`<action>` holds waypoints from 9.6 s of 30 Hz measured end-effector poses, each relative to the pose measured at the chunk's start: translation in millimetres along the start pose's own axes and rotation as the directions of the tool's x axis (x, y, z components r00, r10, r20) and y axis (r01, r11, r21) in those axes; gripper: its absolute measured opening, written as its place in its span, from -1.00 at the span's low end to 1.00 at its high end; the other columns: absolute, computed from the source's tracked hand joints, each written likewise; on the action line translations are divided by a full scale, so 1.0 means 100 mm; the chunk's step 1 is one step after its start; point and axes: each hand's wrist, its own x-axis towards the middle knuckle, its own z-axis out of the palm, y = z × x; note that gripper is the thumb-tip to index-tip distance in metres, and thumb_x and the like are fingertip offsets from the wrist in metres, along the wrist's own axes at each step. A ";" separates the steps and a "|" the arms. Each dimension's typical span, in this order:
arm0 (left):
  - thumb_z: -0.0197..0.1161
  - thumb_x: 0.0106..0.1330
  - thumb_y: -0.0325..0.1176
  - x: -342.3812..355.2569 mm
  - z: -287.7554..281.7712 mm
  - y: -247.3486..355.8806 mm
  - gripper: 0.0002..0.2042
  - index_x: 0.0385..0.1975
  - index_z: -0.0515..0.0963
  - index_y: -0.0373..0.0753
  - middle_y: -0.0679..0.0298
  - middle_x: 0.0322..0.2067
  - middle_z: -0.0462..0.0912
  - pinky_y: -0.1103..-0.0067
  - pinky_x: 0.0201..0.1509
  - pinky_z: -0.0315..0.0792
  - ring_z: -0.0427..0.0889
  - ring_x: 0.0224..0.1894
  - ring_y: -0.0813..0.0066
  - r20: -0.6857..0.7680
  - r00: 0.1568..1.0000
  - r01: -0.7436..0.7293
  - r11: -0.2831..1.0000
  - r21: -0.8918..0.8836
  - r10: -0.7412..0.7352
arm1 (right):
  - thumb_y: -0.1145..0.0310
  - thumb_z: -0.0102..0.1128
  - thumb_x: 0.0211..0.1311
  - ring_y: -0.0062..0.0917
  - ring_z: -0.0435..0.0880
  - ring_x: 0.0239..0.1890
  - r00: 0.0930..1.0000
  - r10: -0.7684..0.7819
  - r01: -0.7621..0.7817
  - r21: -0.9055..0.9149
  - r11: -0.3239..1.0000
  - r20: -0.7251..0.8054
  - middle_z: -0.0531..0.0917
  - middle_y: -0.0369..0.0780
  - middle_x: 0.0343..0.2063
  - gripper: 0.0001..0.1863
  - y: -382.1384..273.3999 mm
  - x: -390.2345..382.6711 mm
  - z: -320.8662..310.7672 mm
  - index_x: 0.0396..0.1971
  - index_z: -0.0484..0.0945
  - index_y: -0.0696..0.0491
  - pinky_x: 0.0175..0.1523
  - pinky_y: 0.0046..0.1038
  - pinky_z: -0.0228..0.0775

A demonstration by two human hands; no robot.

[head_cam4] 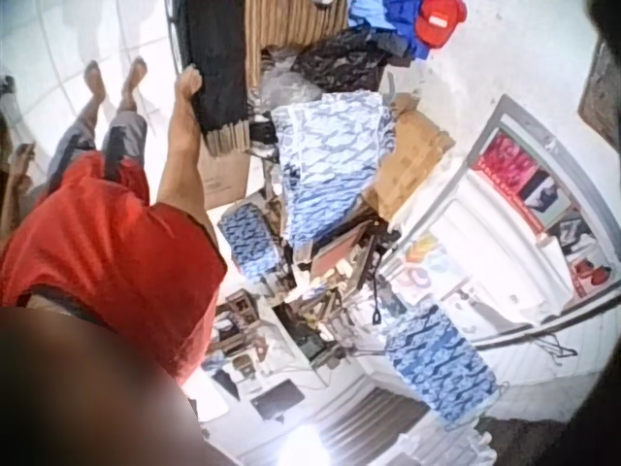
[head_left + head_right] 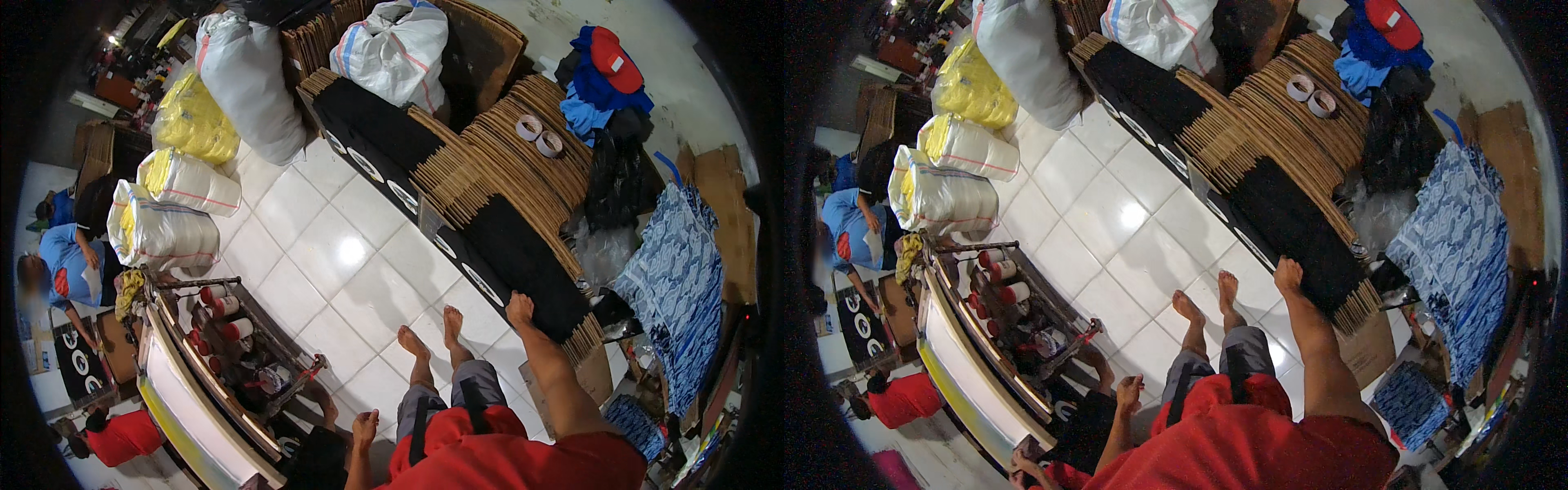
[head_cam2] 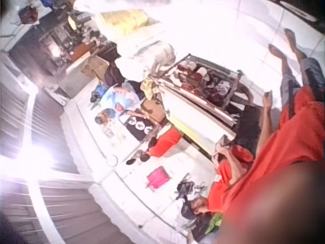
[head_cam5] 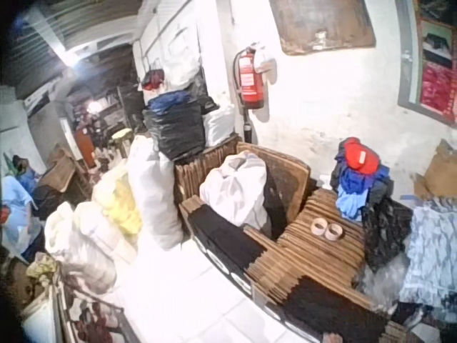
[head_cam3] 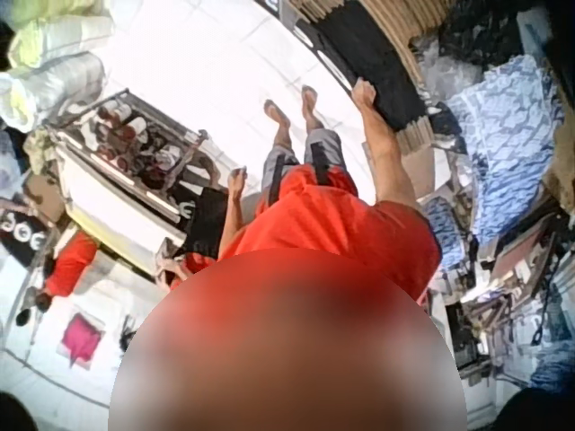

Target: The person repeatedly picks up printed black fabric sheets from a screen-printing table and stacks them on a nearby pile. The person handles the sheets one at a time, aligning them before placing them on the stack.

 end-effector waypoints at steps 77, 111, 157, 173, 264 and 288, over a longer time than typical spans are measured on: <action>0.30 0.09 -0.20 1.14 0.22 1.66 -0.72 -0.52 0.51 -0.34 0.27 -0.67 0.52 0.60 -0.64 0.28 0.41 -0.67 0.57 -0.238 0.932 0.012 0.680 -0.733 -0.273 | 0.49 0.04 -0.05 -0.50 0.49 -0.75 0.682 -0.593 0.465 0.373 0.803 0.428 0.52 -0.15 -0.77 -0.82 -2.96 2.12 -0.79 -0.74 0.53 0.20 -0.70 -0.45 0.27; 0.21 0.05 -0.04 1.11 0.54 1.28 -0.63 -0.47 0.63 -0.30 0.16 -0.45 0.65 0.49 -0.26 0.46 0.62 -0.39 0.35 -0.177 0.882 0.266 0.770 -0.580 -0.437 | 0.47 0.02 0.03 -0.44 0.60 -0.58 0.570 -0.507 0.412 0.309 0.857 0.646 0.60 -0.21 -0.60 -0.88 -3.51 1.43 -1.05 -0.55 0.56 0.10 -0.44 -0.40 0.50; 0.27 0.02 -0.02 1.14 0.47 1.55 -0.60 -0.51 0.61 -0.33 0.11 -0.46 0.64 0.48 -0.28 0.43 0.60 -0.40 0.33 -0.291 0.859 0.241 0.835 -0.494 -0.420 | 0.51 0.05 -0.01 -0.53 0.54 -0.73 0.524 -0.536 0.539 0.230 0.811 0.662 0.55 -0.21 -0.76 -0.82 -3.50 1.68 -1.00 -0.73 0.55 0.14 -0.67 -0.49 0.35; 0.28 0.04 -0.05 1.08 0.47 1.55 -0.62 -0.65 0.56 -0.32 0.17 -0.62 0.58 0.46 -0.48 0.38 0.52 -0.59 0.38 -0.295 0.858 0.194 0.797 -0.572 -0.421 | 0.53 0.04 0.00 -0.55 0.42 -0.83 0.610 -0.424 0.267 0.330 0.906 0.669 0.50 -0.18 -0.79 -0.87 -3.59 1.40 -1.24 -0.65 0.53 0.18 -0.78 -0.48 0.04; 0.18 0.02 0.12 1.29 0.51 1.39 -0.48 -0.32 0.60 -0.30 0.00 -0.21 0.58 0.43 -0.05 0.41 0.55 -0.11 0.13 -0.220 0.888 0.276 0.849 -0.450 -0.405 | 0.22 0.01 0.09 -0.55 0.62 -0.45 0.425 -0.618 0.823 0.002 0.568 0.662 0.67 -0.33 -0.47 -0.74 -3.57 1.54 -1.04 -0.43 0.66 -0.02 -0.39 -0.46 0.43; 0.20 0.03 0.09 1.37 0.51 1.40 -0.51 -0.36 0.61 -0.30 0.03 -0.22 0.60 0.42 -0.05 0.41 0.56 -0.11 0.17 -0.264 0.877 0.284 0.876 -0.390 -0.402 | 0.21 -0.02 0.07 -0.62 0.65 -0.50 0.288 -0.639 0.913 -0.003 0.407 0.713 0.67 -0.35 -0.57 -0.73 -3.66 1.72 -0.88 -0.55 0.68 -0.07 -0.42 -0.48 0.46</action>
